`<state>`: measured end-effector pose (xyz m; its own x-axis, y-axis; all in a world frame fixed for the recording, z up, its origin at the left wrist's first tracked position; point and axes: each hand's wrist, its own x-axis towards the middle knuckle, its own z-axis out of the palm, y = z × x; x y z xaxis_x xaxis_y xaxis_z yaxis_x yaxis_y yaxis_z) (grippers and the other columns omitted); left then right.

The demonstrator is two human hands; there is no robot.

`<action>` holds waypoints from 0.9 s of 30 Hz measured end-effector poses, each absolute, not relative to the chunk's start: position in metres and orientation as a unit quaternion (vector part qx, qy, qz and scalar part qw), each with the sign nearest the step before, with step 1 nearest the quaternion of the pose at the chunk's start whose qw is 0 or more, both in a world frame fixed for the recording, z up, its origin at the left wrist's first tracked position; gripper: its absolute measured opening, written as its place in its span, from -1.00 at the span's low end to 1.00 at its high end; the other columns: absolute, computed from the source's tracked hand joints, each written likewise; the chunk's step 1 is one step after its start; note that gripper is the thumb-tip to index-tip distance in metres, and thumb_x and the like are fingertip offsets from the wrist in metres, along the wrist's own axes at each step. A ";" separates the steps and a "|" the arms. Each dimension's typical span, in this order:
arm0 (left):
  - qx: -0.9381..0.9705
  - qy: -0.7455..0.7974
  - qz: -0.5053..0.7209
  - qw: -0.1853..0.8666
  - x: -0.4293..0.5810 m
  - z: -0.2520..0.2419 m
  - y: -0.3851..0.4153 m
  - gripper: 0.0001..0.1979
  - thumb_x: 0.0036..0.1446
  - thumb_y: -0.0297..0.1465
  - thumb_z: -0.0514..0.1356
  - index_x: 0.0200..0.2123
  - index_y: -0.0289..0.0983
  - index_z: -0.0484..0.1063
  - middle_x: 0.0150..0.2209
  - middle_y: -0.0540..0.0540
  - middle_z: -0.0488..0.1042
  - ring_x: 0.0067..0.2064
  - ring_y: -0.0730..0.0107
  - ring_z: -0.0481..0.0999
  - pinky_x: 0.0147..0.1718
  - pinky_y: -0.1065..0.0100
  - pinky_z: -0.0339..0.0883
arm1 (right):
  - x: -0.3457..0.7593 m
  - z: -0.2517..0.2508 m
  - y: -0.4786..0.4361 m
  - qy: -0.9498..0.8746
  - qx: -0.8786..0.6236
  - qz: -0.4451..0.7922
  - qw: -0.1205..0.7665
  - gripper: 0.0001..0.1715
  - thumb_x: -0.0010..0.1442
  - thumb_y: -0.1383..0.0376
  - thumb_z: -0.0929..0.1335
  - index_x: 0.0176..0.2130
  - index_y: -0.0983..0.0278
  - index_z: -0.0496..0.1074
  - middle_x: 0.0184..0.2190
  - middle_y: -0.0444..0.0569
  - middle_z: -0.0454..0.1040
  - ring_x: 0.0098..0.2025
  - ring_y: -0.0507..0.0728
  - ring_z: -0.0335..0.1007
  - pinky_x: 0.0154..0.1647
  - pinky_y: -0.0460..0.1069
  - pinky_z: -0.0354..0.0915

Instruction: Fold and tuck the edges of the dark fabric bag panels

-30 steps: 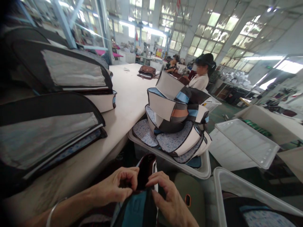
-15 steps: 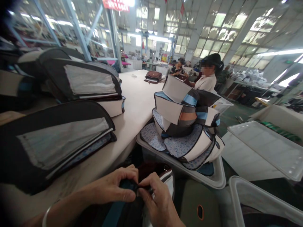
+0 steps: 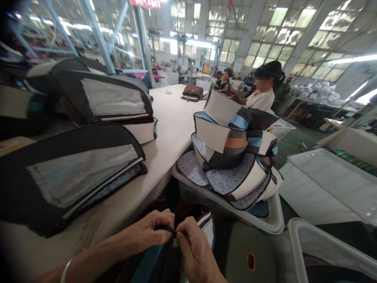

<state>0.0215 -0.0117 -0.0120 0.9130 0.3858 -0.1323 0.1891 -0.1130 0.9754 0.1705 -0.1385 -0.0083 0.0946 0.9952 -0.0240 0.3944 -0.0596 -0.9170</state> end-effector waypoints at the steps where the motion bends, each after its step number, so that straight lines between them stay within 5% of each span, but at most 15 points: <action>1: 0.749 0.211 0.087 0.623 0.023 -0.011 -0.014 -0.92 -0.06 -0.45 0.14 -0.53 -0.29 0.42 -0.45 0.04 0.34 -0.23 0.35 0.33 -0.20 0.38 0.14 | 0.169 -0.006 -0.139 -0.550 -0.627 0.383 0.397 -0.65 0.34 0.08 0.13 -0.35 0.24 0.23 -0.41 -0.14 0.21 -0.35 0.08 0.20 -0.31 -0.04 0.14; 5: 0.789 0.206 0.098 0.571 0.025 -0.003 -0.020 -0.86 0.01 -0.51 0.13 -0.52 -0.29 0.47 -0.45 0.04 0.38 -0.25 0.39 0.37 -0.17 0.38 0.12 | 0.170 -0.002 -0.141 -0.529 -0.645 0.369 0.409 -0.65 0.22 0.02 0.26 -0.39 0.24 0.26 -0.47 -0.18 0.21 -0.39 0.07 0.19 -0.37 -0.05 0.13; 10: 0.866 0.184 0.094 0.454 0.013 0.006 -0.019 -0.86 0.20 -0.42 0.17 -0.30 -0.18 0.55 -0.28 0.02 0.38 -0.19 0.40 0.35 -0.13 0.34 0.07 | 0.172 -0.009 -0.142 -0.560 -0.637 0.306 0.432 -0.88 0.23 0.29 0.30 -0.37 0.25 0.36 -0.48 -0.17 0.33 -0.41 0.05 0.29 -0.38 -0.07 0.20; 18: 0.834 0.173 0.002 0.525 0.006 0.014 -0.001 -0.56 0.39 -0.23 -0.09 -0.34 -0.23 0.51 -0.30 0.03 0.33 -0.24 0.45 0.35 -0.18 0.41 0.15 | 0.160 -0.018 -0.143 -0.725 -0.504 0.076 0.463 -0.77 0.19 0.57 0.27 -0.26 0.28 0.38 -0.41 -0.02 0.36 -0.38 0.08 0.24 -0.42 -0.03 0.26; 22: 0.835 0.163 -0.038 0.524 0.006 0.018 0.001 -0.68 0.25 -0.24 0.13 -0.48 -0.30 0.45 -0.34 0.04 0.33 -0.30 0.46 0.34 -0.29 0.44 0.18 | 0.160 -0.016 -0.146 -0.749 -0.498 0.082 0.429 -0.72 0.16 0.58 0.27 -0.22 0.26 0.39 -0.41 0.01 0.37 -0.38 0.12 0.27 -0.44 -0.01 0.27; 27: 0.812 0.116 -0.012 0.572 0.003 0.023 -0.002 -0.82 0.19 -0.32 0.19 -0.40 -0.28 0.49 -0.33 0.02 0.32 -0.27 0.42 0.35 -0.27 0.43 0.21 | 0.164 -0.010 -0.153 -0.686 -0.527 0.209 0.457 -0.81 0.27 0.43 0.23 -0.22 0.19 0.38 -0.36 -0.02 0.42 -0.34 0.12 0.37 -0.35 0.01 0.31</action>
